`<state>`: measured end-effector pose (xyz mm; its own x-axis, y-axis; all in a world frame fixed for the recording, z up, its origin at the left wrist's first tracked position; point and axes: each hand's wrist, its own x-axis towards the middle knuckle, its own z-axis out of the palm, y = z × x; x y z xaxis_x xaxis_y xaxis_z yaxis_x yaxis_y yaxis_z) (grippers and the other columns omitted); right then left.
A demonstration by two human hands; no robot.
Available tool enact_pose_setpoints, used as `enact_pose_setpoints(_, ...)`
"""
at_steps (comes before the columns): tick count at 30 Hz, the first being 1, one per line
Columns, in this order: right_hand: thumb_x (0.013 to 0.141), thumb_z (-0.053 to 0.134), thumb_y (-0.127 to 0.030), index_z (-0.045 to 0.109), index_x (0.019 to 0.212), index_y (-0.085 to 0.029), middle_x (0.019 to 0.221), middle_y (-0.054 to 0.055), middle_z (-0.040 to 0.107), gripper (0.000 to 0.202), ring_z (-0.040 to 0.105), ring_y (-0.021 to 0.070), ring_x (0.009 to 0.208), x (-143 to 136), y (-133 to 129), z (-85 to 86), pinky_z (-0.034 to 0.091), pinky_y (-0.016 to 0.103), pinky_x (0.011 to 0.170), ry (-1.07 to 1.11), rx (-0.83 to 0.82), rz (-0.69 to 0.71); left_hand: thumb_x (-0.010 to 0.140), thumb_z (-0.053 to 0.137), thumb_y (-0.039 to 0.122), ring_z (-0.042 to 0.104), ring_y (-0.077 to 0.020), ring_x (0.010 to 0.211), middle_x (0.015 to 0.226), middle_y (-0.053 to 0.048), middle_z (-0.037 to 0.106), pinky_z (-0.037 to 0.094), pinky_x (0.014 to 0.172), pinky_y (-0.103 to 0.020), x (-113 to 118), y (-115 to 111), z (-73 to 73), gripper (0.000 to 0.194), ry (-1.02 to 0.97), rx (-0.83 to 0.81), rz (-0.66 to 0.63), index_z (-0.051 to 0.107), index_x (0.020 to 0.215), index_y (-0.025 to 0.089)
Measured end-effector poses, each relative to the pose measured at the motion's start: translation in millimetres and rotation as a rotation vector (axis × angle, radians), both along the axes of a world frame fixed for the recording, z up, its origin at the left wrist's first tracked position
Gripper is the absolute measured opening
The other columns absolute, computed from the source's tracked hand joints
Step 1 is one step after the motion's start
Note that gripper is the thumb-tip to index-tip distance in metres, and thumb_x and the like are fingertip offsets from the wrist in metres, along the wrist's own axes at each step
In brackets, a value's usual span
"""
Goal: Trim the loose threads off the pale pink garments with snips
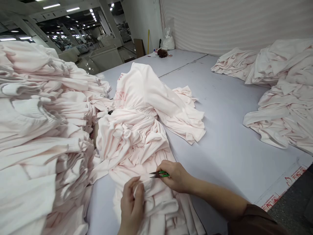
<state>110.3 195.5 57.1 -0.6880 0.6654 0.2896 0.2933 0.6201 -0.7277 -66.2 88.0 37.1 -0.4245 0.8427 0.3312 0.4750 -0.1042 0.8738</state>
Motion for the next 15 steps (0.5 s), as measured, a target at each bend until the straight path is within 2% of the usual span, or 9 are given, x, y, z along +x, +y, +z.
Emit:
enact_pose_setpoints(2,0.079,0.063,-0.013,0.067,0.09,-0.018,0.083,0.002,0.065,0.014,0.061,0.0142,0.072,-1,1,0.0,0.043,0.023,0.062,0.01,0.042,-0.014,0.089,0.055,0.048,0.044,-0.0095,0.046,0.062,0.005,0.056,0.034,0.045,-0.019,6,3,10.9,0.035,-0.335,-0.168,0.068,0.057,0.113,0.024)
enact_pose_setpoints(5,0.079,0.071,-0.028,0.069,0.1,-0.019,0.089,0.003,0.067,0.023,0.063,0.0152,0.073,-2,1,0.8,0.044,0.024,0.064,0.016,0.126,0.029,0.079,0.063,0.057,0.042,-0.0088,0.047,0.058,0.007,0.051,0.034,0.047,-0.018,11,6,23.5,0.052,-0.57,-0.239,0.048,0.055,0.118,0.024)
enact_pose_setpoints(8,0.083,0.069,-0.031,0.07,0.102,-0.02,0.089,0.003,0.069,0.022,0.065,0.0158,0.074,-4,0,0.5,0.043,0.025,0.064,0.001,0.205,0.044,0.074,0.067,0.057,0.041,-0.0087,0.048,0.056,0.007,0.05,0.033,0.048,-0.017,13,9,27.6,0.06,-0.638,-0.262,0.037,0.054,0.122,0.024)
enact_pose_setpoints(11,0.082,0.07,-0.032,0.071,0.101,-0.02,0.089,0.003,0.07,0.022,0.065,0.0164,0.074,-10,0,-1.0,0.043,0.026,0.064,0.017,0.248,0.044,0.072,0.07,0.057,0.041,-0.0083,0.048,0.055,0.007,0.051,0.031,0.047,-0.016,15,14,29.6,0.064,-0.675,-0.275,0.036,0.053,0.124,0.023)
enact_pose_setpoints(15,0.085,0.067,-0.031,0.074,0.096,-0.021,0.089,0.003,0.072,0.016,0.066,0.0155,0.076,-16,5,-1.3,0.044,0.024,0.066,0.073,0.174,0.043,0.067,0.073,0.057,0.042,-0.0088,0.044,0.052,0.009,0.049,0.034,0.045,-0.017,9,19,42.5,0.069,-0.679,-0.335,0.041,0.052,0.125,0.024)
